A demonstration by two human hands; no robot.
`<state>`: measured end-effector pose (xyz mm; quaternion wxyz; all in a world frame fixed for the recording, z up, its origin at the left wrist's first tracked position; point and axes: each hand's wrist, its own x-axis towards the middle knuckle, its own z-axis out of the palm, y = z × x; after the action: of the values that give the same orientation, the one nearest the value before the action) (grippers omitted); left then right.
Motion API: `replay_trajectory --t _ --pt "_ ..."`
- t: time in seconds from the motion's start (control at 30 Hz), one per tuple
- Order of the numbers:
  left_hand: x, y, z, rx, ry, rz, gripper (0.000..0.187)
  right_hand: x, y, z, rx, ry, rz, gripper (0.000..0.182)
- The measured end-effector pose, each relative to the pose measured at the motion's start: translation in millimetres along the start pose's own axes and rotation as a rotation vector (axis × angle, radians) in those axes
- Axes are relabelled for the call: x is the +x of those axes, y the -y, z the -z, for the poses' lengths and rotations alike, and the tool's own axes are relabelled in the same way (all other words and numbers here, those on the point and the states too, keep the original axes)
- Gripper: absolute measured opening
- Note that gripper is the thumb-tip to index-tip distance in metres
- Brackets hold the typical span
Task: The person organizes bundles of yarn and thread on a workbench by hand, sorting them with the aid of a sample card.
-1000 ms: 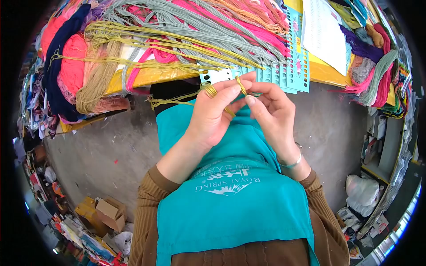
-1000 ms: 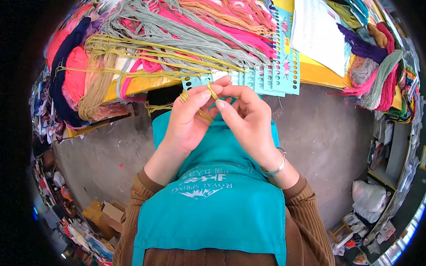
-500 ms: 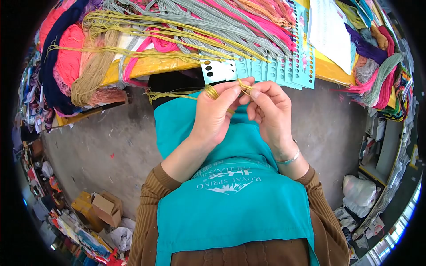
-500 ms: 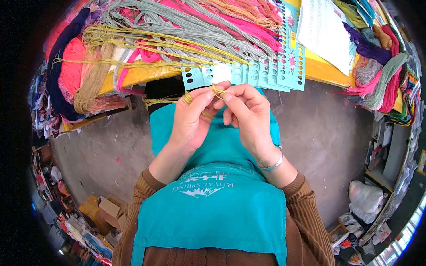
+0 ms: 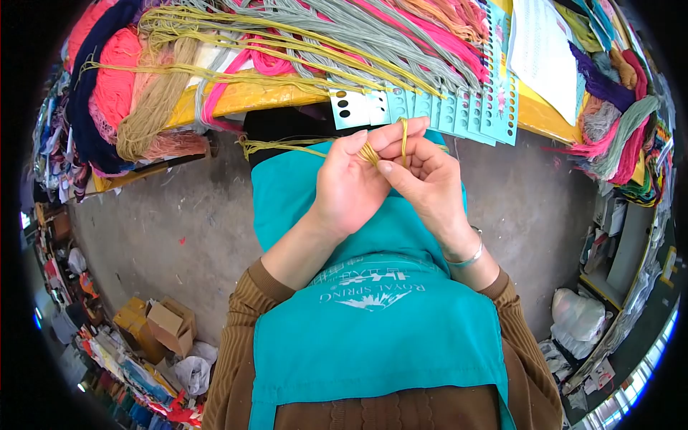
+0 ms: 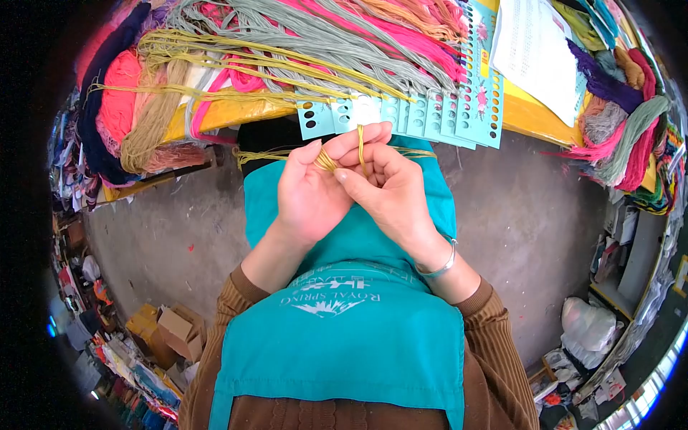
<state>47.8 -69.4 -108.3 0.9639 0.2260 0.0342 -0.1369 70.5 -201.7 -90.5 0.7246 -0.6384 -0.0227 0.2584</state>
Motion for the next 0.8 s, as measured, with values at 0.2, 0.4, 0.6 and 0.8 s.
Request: replay_trajectory --t 0.2,0.4,0.6,0.8 --pt "0.6 5.8 3.2 0.080 0.036 -0.037 0.069 0.1 -3.7 0.9 -0.038 0.007 0.017 0.013" --pt "1.5 7.9 2.7 0.103 0.032 -0.053 0.070 -1.3 -4.3 -0.7 -0.062 -0.029 0.018 0.010" --pt "2.6 8.8 3.3 0.121 0.038 -0.065 0.072 -1.6 -5.1 -1.5 -0.069 -0.039 0.026 0.009" --pt "2.0 7.9 3.2 0.096 0.052 -0.062 0.072 -1.4 -4.7 -6.4 0.022 -0.085 0.069 0.002"
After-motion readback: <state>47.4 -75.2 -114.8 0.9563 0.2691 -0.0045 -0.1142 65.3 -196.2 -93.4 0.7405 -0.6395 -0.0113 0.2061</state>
